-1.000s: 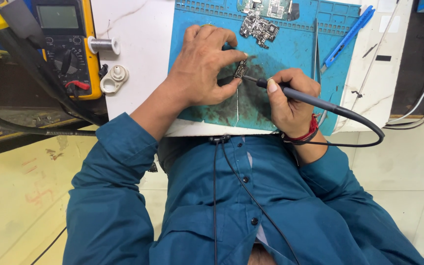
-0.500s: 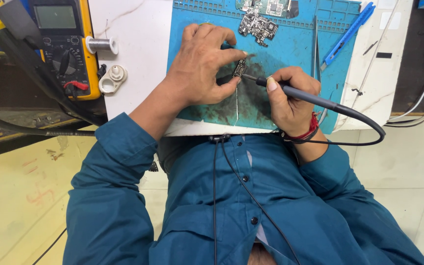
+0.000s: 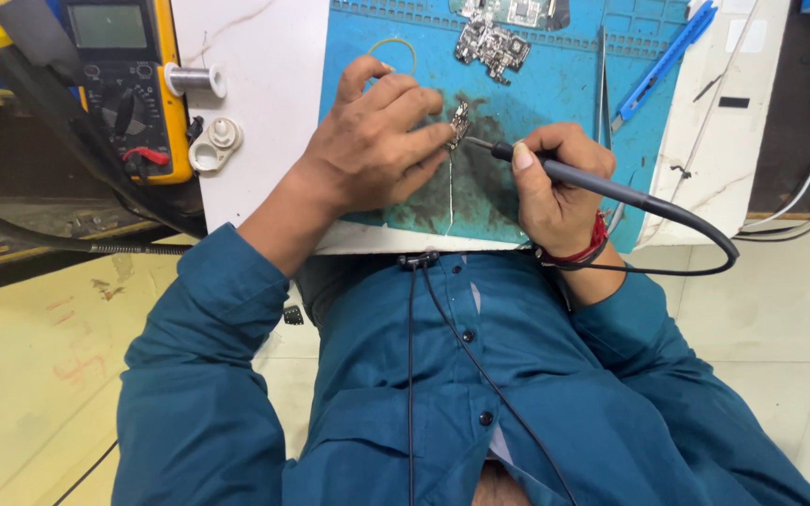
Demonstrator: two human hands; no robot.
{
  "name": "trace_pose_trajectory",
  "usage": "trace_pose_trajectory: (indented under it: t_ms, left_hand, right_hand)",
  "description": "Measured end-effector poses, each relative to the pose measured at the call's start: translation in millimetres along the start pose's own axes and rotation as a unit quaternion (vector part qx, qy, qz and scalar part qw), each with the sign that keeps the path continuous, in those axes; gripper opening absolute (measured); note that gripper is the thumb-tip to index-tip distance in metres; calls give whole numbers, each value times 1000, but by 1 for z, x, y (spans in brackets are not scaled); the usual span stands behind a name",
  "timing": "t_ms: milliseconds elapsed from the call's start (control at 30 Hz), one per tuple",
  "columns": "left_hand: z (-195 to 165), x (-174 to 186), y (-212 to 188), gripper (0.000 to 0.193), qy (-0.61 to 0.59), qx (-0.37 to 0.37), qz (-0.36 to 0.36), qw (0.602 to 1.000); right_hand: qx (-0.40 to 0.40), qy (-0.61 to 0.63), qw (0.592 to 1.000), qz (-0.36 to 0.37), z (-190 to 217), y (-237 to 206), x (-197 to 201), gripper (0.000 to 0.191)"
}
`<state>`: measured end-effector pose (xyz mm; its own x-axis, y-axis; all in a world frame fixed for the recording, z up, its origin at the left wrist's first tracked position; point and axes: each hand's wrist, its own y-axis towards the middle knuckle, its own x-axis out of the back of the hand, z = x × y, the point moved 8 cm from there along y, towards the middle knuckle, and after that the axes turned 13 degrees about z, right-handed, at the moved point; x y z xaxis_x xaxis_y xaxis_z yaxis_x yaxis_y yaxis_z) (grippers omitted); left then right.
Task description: The person solders small electronic circuit boards on a workbench, holding each board steady with one hand while applying a soldering iron to its components. They reposition boards across the mat, use tweezers to handle small parts near a small dish, and work on several boards one after another.
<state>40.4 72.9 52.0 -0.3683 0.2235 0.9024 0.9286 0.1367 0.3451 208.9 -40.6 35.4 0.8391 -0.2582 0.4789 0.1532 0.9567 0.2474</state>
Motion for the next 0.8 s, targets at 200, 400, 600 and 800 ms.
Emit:
trace_pose_trajectory:
  t_ms: [200,400,600,800]
  left_hand:
    - [-5,-1,-1,14,33,-24,-6,999]
    - [-6,-3,1,16,23,-24,4,999]
    - [-7,-5,1,14,25,-24,11,999]
    - [-7,-6,3,15,20,-25,11,999]
  right_hand:
    - [5,-17,1000,4,5,2,-2,16]
    - [-6,-29,999,14,6,3,-3,17]
    - [-1,-39,999,14,7,4,-3,17]
    - [0,-40,999,12,7,3,-3,17]
